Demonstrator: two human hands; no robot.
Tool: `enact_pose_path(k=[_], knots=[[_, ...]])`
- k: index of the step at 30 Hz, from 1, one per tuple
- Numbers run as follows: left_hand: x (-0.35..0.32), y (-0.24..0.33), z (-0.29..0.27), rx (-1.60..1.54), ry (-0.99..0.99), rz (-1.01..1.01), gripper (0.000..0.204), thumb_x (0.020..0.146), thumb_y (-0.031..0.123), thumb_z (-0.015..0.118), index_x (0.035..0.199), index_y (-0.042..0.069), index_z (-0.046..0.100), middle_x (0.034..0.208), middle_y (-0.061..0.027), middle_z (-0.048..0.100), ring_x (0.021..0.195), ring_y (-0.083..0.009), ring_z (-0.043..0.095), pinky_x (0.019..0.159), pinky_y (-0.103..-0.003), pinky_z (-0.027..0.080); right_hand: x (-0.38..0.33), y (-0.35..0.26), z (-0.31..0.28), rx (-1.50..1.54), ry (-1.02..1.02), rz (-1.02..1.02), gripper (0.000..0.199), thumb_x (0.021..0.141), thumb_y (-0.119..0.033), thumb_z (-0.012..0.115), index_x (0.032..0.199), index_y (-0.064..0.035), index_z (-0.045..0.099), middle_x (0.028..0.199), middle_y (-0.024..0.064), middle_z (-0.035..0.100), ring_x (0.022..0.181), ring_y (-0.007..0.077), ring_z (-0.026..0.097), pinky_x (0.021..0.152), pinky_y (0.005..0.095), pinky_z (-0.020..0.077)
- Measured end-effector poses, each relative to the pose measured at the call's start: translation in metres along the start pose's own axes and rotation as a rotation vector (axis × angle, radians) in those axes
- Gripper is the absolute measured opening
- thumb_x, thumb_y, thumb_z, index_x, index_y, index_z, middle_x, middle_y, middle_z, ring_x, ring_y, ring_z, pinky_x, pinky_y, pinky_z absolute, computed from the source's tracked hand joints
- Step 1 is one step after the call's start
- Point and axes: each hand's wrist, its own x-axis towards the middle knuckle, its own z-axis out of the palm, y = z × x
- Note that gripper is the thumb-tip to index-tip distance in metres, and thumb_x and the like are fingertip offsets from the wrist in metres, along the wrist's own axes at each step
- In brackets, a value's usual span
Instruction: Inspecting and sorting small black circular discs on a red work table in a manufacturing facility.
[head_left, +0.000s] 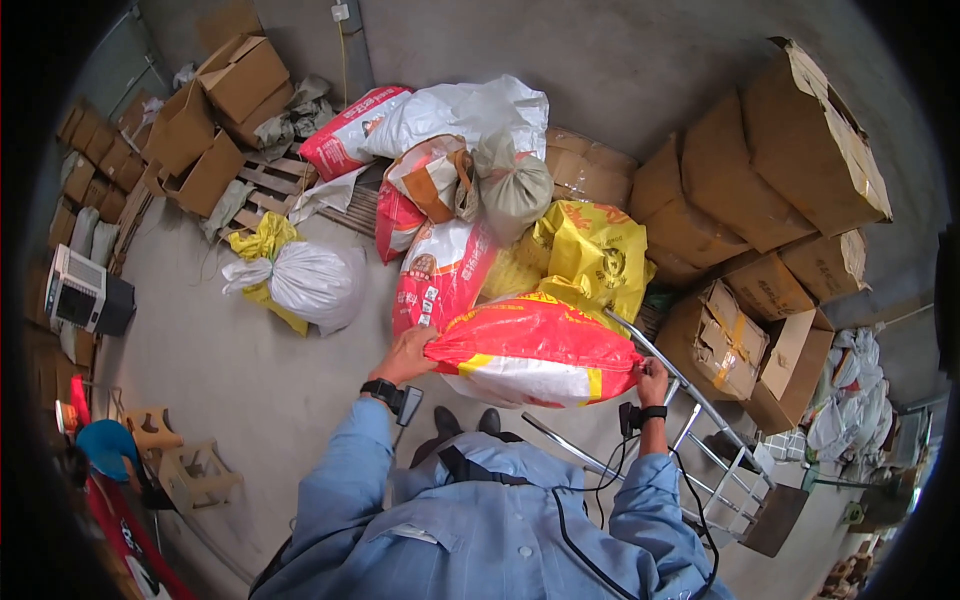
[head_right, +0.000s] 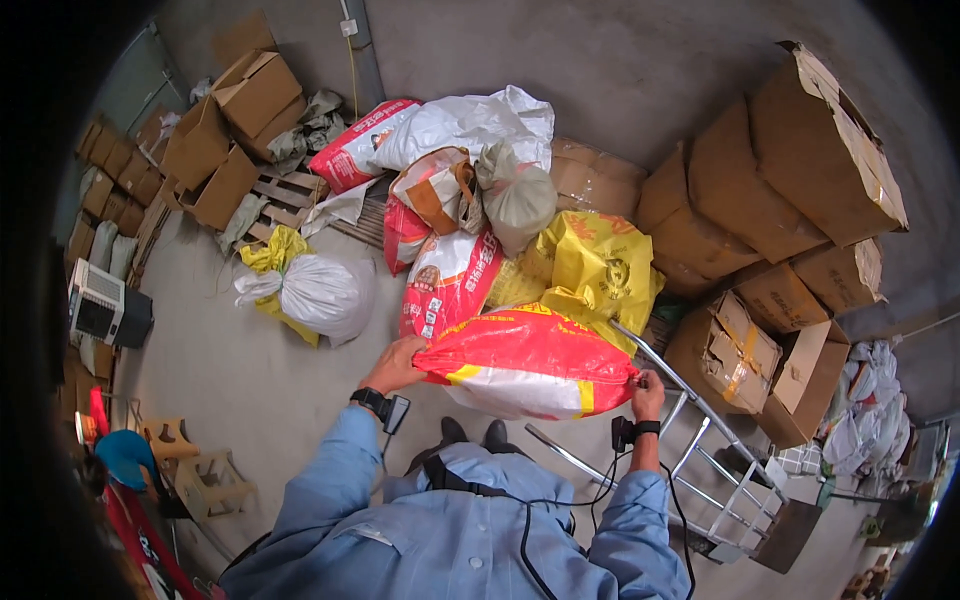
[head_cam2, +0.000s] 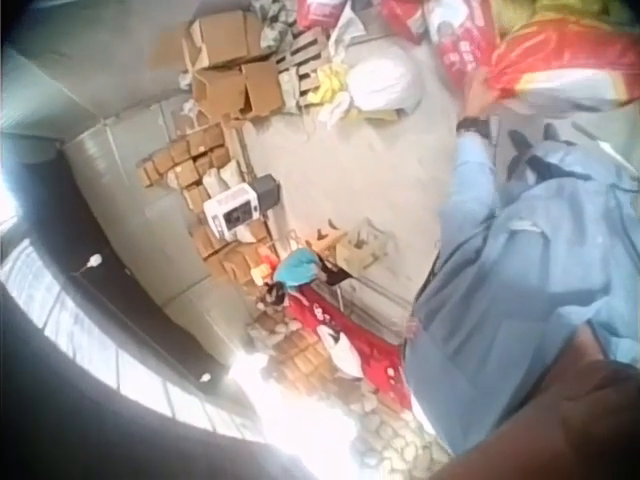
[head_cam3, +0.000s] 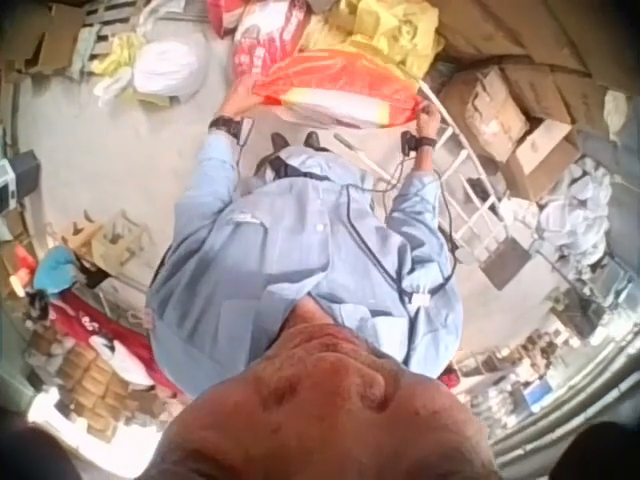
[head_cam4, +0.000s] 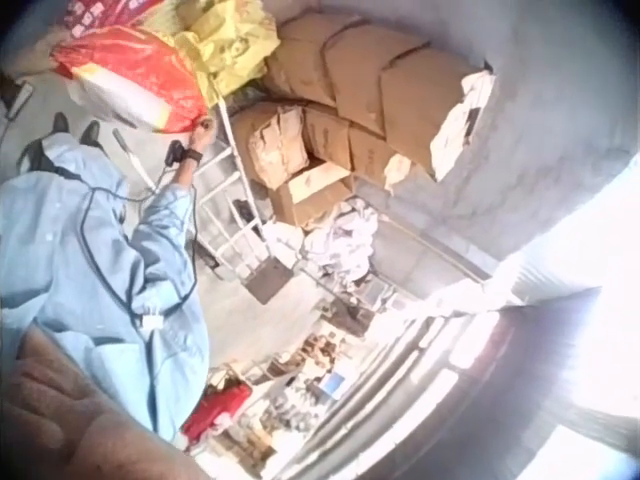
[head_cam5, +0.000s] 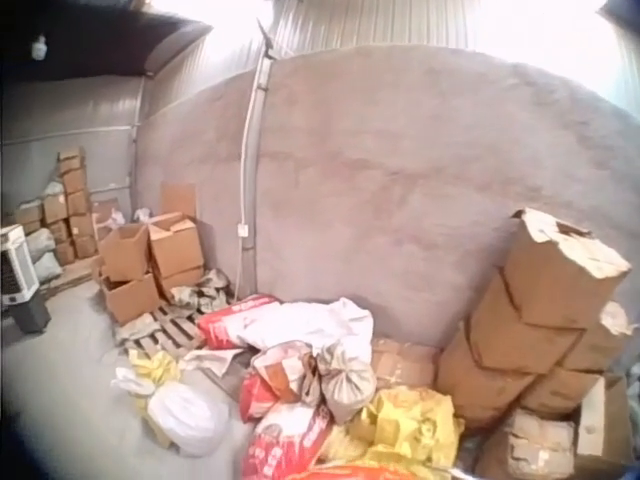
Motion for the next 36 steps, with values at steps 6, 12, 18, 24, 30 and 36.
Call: enact_pose_path(k=[6,12,18,24,30,36], knots=[[-0.02,-0.012,-0.014,0.367,-0.068,0.019,0.053,0.065,0.039,0.086,0.098,0.004,0.064,0.094,-0.0144,0.066,0.091,-0.0368,0.063,0.079,-0.047,0.05,0.021,-0.032,-0.025,0.153,-0.161,-0.089,0.008,0.087,-0.003,0.064,0.083,-0.0069,0.058,0.071,-0.0056,0.053,0.062,0.0062,0.046,0.057,0.0222,0.0371],[-0.038,0.028,-0.045,0.032,-0.275,-0.042,0.047,0.067,0.033,0.089,0.096,0.003,0.066,0.083,-0.0078,0.066,0.077,-0.0208,0.063,0.072,-0.036,0.049,0.017,-0.089,-0.054,0.67,-0.272,0.352,0.004,0.093,-0.008,0.06,0.096,-0.0103,0.063,0.071,-0.0072,0.052,0.052,0.0034,0.041,0.045,0.0199,0.0289],[-0.07,-0.067,-0.004,-0.358,-0.772,-0.324,0.022,0.082,0.014,0.076,0.094,0.001,0.064,0.075,0.0006,0.061,0.07,-0.0087,0.057,0.065,-0.026,0.045,0.027,-0.097,-0.04,0.361,-0.369,0.256,0.006,0.092,-0.007,0.064,0.088,-0.0118,0.062,0.068,-0.0087,0.049,0.052,0.0023,0.037,0.046,0.0203,0.0261],[-0.058,0.014,-0.024,-0.271,-0.447,-0.525,0.009,0.09,0.009,0.064,0.093,0.002,0.063,0.073,-0.0025,0.063,0.069,-0.0104,0.061,0.064,-0.029,0.049,0.048,-0.129,-0.072,0.512,-0.48,0.239,0.006,0.091,-0.003,0.062,0.092,-0.0096,0.064,0.069,-0.007,0.051,0.053,0.0028,0.04,0.047,0.0203,0.0283],[-0.057,-0.027,-0.009,-0.528,-0.472,-0.426,0.006,0.092,0.009,0.06,0.094,0.005,0.062,0.081,-0.0054,0.065,0.069,-0.0129,0.061,0.065,-0.03,0.05,0.077,-0.02,-0.045,-0.131,-0.528,-0.177,0.006,0.087,-0.009,0.069,0.09,-0.0082,0.064,0.069,-0.0062,0.055,0.056,0.0019,0.043,0.049,0.0201,0.0322],[-0.046,0.03,-0.07,-0.634,-0.092,-0.385,0.009,0.086,0.002,0.055,0.093,0.004,0.061,0.071,-0.0046,0.058,0.07,-0.0129,0.062,0.063,-0.032,0.05,0.063,-0.165,-0.062,0.638,-0.479,0.161,0.003,0.092,-0.006,0.063,0.093,-0.0073,0.066,0.08,-0.0025,0.063,0.07,0.0059,0.056,0.062,0.0226,0.0446]])
